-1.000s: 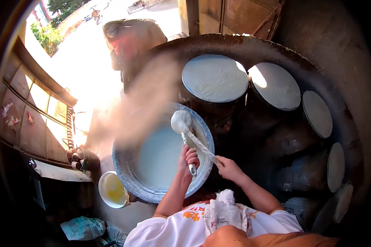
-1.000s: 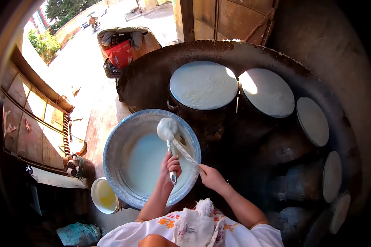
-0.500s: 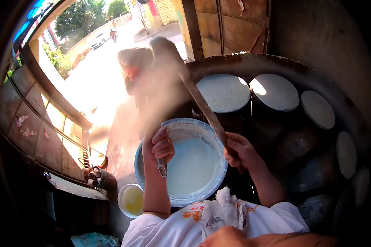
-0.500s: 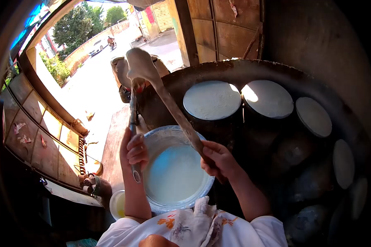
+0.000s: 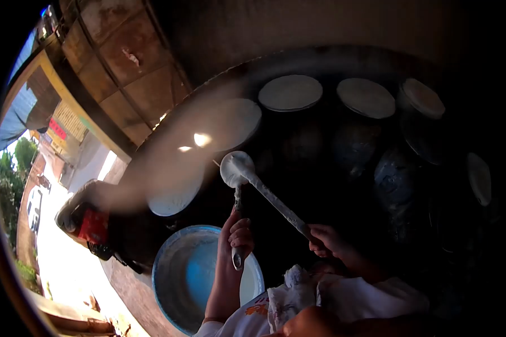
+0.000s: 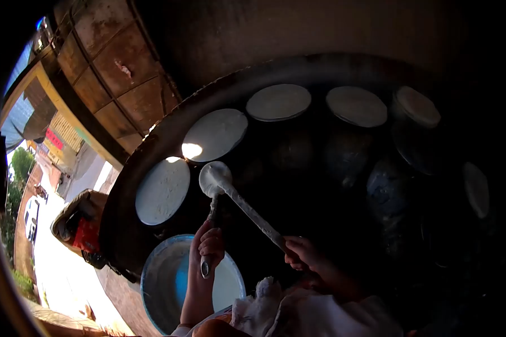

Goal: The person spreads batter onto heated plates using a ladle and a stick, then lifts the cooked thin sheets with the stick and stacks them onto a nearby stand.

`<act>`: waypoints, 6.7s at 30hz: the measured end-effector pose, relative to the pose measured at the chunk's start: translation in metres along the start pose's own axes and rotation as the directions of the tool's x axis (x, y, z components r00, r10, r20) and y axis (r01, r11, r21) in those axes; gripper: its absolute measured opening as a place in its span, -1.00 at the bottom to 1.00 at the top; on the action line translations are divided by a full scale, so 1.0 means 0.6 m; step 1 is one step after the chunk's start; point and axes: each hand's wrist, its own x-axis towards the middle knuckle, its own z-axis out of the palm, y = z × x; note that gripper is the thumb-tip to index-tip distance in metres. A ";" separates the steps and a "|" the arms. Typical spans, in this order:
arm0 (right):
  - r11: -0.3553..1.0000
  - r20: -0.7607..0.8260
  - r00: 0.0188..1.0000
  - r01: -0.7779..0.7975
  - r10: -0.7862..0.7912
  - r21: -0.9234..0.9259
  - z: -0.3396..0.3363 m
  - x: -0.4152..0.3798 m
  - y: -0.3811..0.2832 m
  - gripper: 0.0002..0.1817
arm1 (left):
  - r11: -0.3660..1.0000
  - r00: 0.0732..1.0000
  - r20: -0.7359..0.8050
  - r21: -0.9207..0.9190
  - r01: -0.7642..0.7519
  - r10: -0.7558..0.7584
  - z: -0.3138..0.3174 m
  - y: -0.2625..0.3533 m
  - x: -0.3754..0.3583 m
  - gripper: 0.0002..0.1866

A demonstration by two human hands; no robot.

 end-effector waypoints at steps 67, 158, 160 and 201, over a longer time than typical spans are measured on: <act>0.918 -0.586 -0.714 -0.223 -0.383 -0.329 -0.873 -0.107 -0.379 -0.65 | -0.849 0.776 -0.346 0.195 -0.491 -0.528 -0.360 -0.341 1.551 -0.42; 0.806 -0.878 0.129 0.475 -0.461 -0.353 -0.787 -0.361 -0.278 -0.65 | -0.371 0.817 -0.502 0.843 0.389 -0.285 -0.107 -0.399 1.138 -0.43; 0.731 -0.909 0.232 0.675 -0.346 -0.106 -0.754 -0.225 -0.333 -0.63 | -0.241 0.858 -0.475 0.871 0.428 -0.193 -0.097 -0.395 1.150 -0.47; 0.904 -0.995 0.076 0.427 -0.064 -0.025 -0.728 -0.281 -0.188 -0.60 | -0.264 0.841 -0.326 0.937 0.228 -0.431 -0.174 -0.435 1.122 -0.34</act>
